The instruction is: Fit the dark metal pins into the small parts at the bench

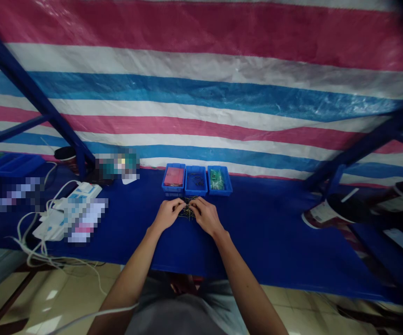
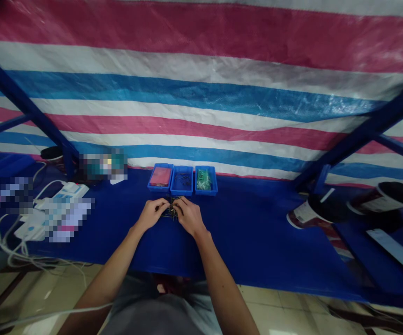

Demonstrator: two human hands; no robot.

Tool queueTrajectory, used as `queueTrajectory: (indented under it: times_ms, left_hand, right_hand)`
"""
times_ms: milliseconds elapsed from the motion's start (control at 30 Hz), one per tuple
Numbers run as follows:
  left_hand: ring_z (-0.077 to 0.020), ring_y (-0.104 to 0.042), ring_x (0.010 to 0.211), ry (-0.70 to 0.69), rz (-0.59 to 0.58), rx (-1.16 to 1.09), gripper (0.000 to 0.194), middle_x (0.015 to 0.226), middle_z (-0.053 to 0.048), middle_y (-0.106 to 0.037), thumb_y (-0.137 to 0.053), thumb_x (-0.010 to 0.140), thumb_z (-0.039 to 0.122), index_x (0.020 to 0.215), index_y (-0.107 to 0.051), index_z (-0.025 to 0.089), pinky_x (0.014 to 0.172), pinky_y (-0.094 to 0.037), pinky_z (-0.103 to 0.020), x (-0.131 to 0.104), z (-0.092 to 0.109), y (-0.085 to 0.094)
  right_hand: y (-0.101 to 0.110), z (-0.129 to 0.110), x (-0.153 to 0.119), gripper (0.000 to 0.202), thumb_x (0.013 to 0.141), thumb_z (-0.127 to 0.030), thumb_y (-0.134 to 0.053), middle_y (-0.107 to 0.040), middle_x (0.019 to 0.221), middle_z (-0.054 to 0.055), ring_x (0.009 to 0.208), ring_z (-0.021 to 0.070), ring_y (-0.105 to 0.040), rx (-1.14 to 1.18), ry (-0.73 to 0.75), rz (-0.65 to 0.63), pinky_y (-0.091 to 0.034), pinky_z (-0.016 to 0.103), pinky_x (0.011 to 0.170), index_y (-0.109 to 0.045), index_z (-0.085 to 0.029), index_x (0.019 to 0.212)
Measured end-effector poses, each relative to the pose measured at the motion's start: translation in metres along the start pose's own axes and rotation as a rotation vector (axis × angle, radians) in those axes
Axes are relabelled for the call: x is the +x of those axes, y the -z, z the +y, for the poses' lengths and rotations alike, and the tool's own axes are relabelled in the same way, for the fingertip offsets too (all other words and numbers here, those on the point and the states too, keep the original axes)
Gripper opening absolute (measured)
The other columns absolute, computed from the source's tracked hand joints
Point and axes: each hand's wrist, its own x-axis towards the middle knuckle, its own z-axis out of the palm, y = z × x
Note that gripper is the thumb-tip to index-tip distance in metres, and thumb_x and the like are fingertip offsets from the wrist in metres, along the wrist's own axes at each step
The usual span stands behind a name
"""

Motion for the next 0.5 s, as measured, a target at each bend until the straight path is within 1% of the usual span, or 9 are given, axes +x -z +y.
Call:
queueTrajectory:
  times_ms: [100, 300, 500]
  left_hand:
    - [-0.0102, -0.045, 0.053, -0.004, 0.001, 0.001, 0.032, 0.056, 0.004, -0.054, -0.051, 0.096, 0.04, 0.086, -0.07, 0.017, 0.058, -0.033, -0.021, -0.0004, 0.0003, -0.0002]
    - [-0.0099, -0.047, 0.054, -0.01, -0.007, 0.002, 0.03, 0.058, 0.004, -0.056, -0.051, 0.096, 0.039, 0.086, -0.07, 0.017, 0.06, -0.034, -0.021, -0.0008, 0.0025, 0.0007]
    - [-0.0097, -0.046, 0.053, -0.01, -0.007, 0.0, 0.031, 0.058, 0.004, -0.056, -0.051, 0.096, 0.039, 0.087, -0.07, 0.016, 0.059, -0.033, -0.021, -0.0007, 0.0044, 0.0015]
  right_hand:
    - [0.0003, 0.0003, -0.0001, 0.016, 0.101, -0.023, -0.048, -0.066, 0.098, 0.004, 0.083, 0.0154, -0.064, -0.008, 0.002, 0.001, -0.043, 0.025, 0.072, -0.064, -0.023, 0.101]
    - [0.0001, 0.0013, -0.0009, 0.018, 0.101, -0.025, -0.048, -0.067, 0.099, 0.004, 0.085, 0.0153, -0.064, -0.013, -0.002, 0.003, -0.044, 0.024, 0.075, -0.066, -0.024, 0.101]
    - [-0.0006, 0.0032, -0.0011, 0.02, 0.101, -0.027, -0.048, -0.068, 0.094, 0.004, 0.084, 0.0158, -0.065, -0.018, -0.014, 0.004, -0.044, 0.024, 0.075, -0.068, -0.023, 0.097]
